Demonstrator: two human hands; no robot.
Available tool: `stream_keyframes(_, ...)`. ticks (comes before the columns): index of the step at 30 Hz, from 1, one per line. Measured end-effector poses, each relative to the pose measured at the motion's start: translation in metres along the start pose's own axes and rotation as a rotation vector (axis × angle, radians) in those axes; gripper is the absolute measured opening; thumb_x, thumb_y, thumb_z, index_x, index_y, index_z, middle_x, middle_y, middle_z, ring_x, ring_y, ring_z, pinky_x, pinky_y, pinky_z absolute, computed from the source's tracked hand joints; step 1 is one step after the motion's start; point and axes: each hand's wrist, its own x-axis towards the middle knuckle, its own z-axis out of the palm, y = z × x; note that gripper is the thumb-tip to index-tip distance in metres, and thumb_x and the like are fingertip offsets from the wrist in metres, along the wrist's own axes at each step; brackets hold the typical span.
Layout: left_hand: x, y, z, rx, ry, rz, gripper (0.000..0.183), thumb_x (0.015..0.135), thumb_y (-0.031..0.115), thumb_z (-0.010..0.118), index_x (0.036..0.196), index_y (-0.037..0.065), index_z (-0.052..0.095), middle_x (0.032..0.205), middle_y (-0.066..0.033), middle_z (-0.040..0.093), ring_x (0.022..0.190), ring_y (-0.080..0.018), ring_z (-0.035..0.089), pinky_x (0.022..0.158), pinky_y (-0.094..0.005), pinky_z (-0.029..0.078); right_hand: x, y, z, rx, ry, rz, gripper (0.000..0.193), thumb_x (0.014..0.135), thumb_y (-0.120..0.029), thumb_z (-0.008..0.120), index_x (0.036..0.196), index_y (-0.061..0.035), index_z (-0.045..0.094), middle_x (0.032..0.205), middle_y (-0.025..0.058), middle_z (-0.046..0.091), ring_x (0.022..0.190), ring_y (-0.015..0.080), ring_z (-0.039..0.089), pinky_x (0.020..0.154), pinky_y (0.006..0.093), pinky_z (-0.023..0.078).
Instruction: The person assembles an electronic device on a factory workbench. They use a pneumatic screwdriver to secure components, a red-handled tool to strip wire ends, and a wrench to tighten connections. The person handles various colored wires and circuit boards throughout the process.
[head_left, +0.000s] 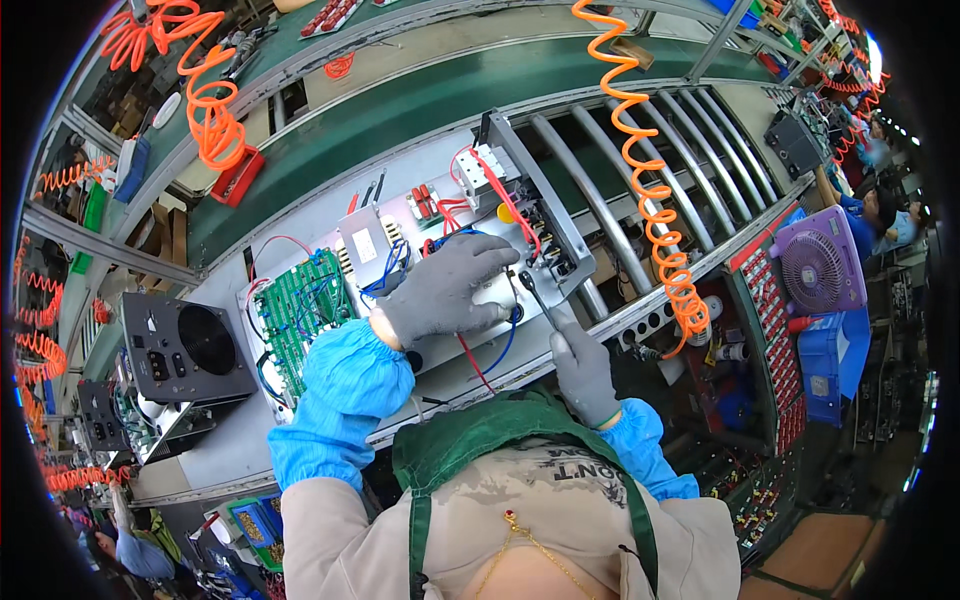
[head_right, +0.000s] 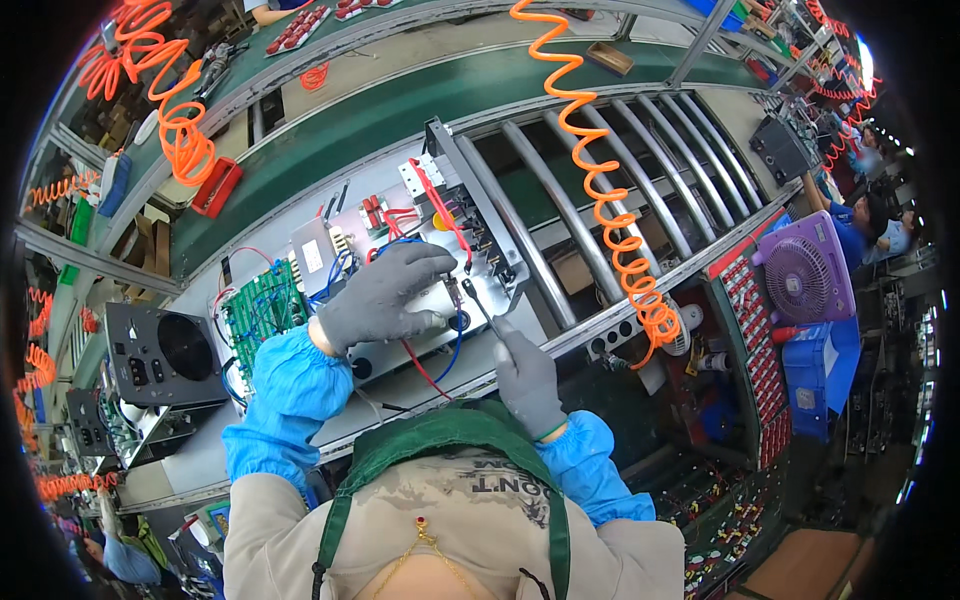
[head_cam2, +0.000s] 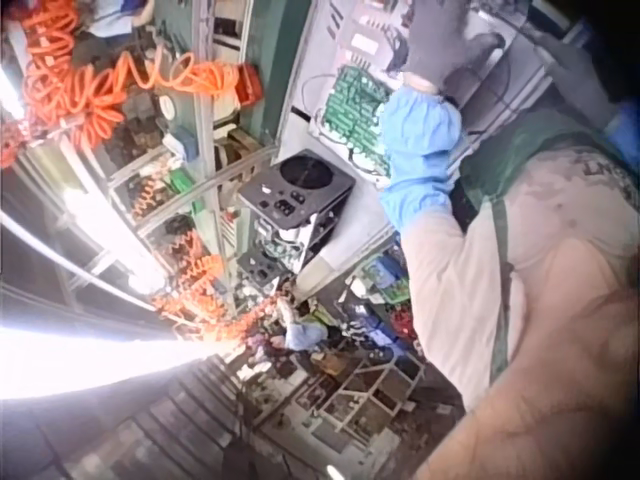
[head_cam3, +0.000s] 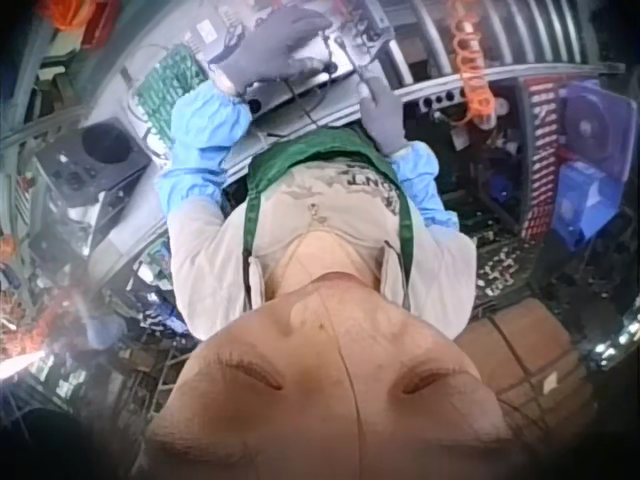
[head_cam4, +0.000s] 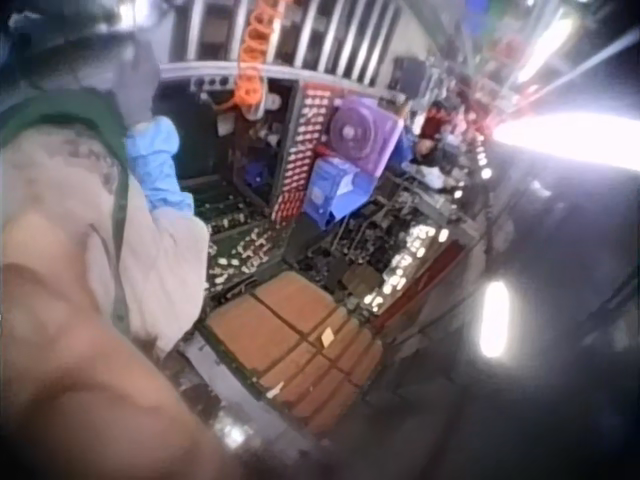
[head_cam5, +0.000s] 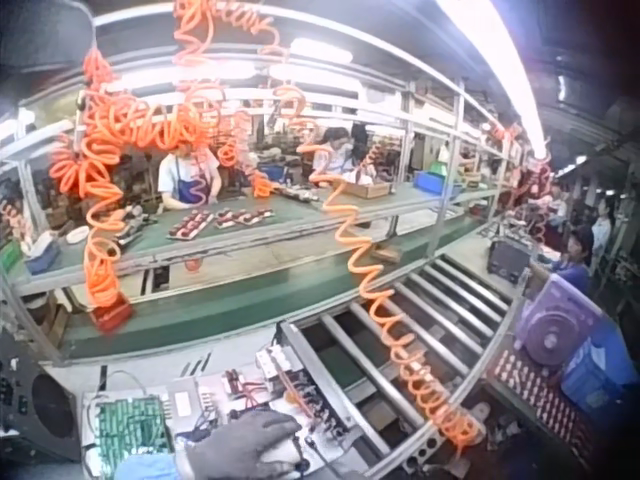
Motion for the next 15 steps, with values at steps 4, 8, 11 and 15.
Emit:
stream_keyframes(4,0.015,-0.004,0.008,0.058,-0.157,-0.093,0.069,0.067,0.032,0.074,0.125,0.002,0.049,0.126,-0.0173,0.049,0.115,-0.0336,0.049,0.097,-0.0392,0.041,0.010,0.008,0.012,-0.112,0.036,-0.150,0.035,0.089,-0.013,0.052,0.123,-0.0063,0.055,0.089,0.0221,0.062,0.081,0.0360,0.062,0.071,0.0415,0.048)
stream_keyframes(8,0.025,-0.013,0.011,0.044,-0.293,-0.181,0.072,0.069,0.044,0.072,0.120,-0.002,0.050,0.121,-0.0216,0.050,0.111,-0.0346,0.051,0.094,-0.0391,0.043,0.010,0.013,0.015,-0.168,-0.038,-0.164,0.041,0.089,-0.015,0.052,0.129,-0.0077,0.049,0.082,0.0216,0.060,0.076,0.0373,0.060,0.067,0.0437,0.046)
stream_keyframes(11,0.032,-0.016,0.009,-0.035,-0.336,-0.237,0.073,0.068,0.050,0.073,0.115,-0.002,0.053,0.108,-0.0202,0.056,0.105,-0.0335,0.053,0.089,-0.0387,0.044,0.008,0.020,0.021,-0.190,-0.069,-0.161,0.044,0.089,-0.015,0.051,0.132,-0.0084,0.046,0.082,0.0218,0.060,0.075,0.0372,0.060,0.067,0.0437,0.046)
stream_keyframes(15,0.031,-0.019,0.013,-0.036,-0.328,-0.216,0.068,0.065,0.052,0.074,0.108,0.002,0.059,0.101,-0.0168,0.058,0.101,-0.0307,0.054,0.086,-0.0372,0.044,0.006,0.019,0.022,-0.148,-0.142,-0.132,0.048,0.089,-0.015,0.050,0.136,-0.0090,0.042,0.082,0.0208,0.060,0.074,0.0370,0.060,0.066,0.0439,0.047)
